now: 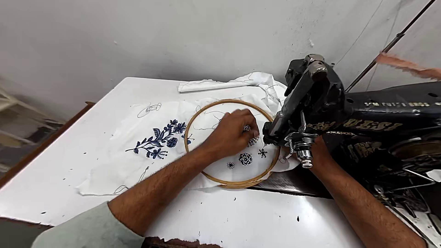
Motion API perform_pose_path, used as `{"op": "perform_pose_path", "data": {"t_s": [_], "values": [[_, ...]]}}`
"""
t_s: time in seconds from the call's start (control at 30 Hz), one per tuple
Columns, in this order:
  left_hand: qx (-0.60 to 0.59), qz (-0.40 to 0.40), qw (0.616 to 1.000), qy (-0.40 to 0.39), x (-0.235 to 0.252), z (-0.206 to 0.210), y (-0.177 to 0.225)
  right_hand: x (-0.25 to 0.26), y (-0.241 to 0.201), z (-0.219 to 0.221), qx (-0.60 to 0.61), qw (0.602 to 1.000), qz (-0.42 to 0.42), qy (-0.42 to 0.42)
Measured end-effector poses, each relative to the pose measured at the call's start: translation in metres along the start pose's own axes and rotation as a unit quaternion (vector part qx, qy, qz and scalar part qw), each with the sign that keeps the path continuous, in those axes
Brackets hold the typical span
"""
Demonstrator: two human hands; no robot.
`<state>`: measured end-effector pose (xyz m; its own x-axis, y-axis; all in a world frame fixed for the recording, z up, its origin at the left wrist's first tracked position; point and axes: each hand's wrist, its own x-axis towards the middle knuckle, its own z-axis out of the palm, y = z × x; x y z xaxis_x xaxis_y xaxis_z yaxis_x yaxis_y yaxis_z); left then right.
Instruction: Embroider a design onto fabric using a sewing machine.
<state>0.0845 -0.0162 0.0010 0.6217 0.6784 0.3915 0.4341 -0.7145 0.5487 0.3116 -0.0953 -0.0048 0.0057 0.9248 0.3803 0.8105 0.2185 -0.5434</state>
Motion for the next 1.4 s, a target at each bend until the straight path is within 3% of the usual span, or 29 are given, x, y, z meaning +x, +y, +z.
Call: {"op": "perform_pose_path", "data": {"t_s": [0.1, 0.17, 0.27, 0.37, 0.43, 0.53, 0.6, 0.73, 0.8, 0.97, 1.13, 1.3, 1.4], "values": [[0.031, -0.051, 0.993, 0.099, 0.007, -0.034, -0.013, -0.002, -0.005, -0.003, -0.011, 1.000, 0.005, -0.001], [-0.025, -0.099, 0.978, 0.184, 0.005, -0.056, -0.022, -0.002, -0.007, -0.004, -0.022, 1.000, 0.004, 0.003], [-0.290, -0.132, 0.908, 0.272, 0.002, -0.058, -0.017, 0.000, -0.009, -0.005, -0.035, 0.999, 0.012, 0.002], [-0.478, -0.145, 0.833, 0.239, -0.001, -0.041, 0.000, 0.003, -0.008, -0.005, -0.023, 1.000, -0.003, 0.005], [-0.456, -0.148, 0.855, 0.199, -0.002, -0.032, 0.000, 0.005, -0.010, -0.008, -0.034, 0.999, 0.004, -0.021], [-0.190, -0.068, 0.974, 0.103, -0.006, -0.026, -0.021, 0.005, -0.013, -0.005, -0.085, 0.993, 0.051, -0.056], [-0.068, -0.035, 0.997, 0.017, -0.009, -0.026, -0.028, -0.007, -0.020, -0.009, -0.094, 0.988, 0.091, -0.076], [-0.040, -0.032, 0.997, -0.057, -0.010, -0.029, -0.026, -0.062, -0.013, -0.047, -0.152, 0.987, -0.029, 0.034], [-0.048, -0.031, 0.997, -0.059, -0.009, -0.030, -0.028, -0.089, 0.005, -0.070, -0.219, 0.973, -0.032, 0.057], [-0.016, -0.039, 0.997, -0.071, -0.009, -0.030, -0.026, -0.133, 0.041, -0.082, -0.253, 0.967, 0.017, -0.012], [-0.009, -0.037, 0.997, -0.061, -0.011, -0.028, -0.025, -0.133, 0.028, -0.082, -0.257, 0.966, 0.023, 0.030], [-0.003, -0.034, 0.998, -0.057, -0.013, -0.029, -0.023, -0.146, 0.010, -0.091, -0.276, 0.955, 0.085, -0.061], [0.004, -0.034, 0.997, -0.063, -0.013, -0.029, -0.023, -0.150, 0.012, -0.091, -0.300, 0.950, 0.076, -0.042]]}}
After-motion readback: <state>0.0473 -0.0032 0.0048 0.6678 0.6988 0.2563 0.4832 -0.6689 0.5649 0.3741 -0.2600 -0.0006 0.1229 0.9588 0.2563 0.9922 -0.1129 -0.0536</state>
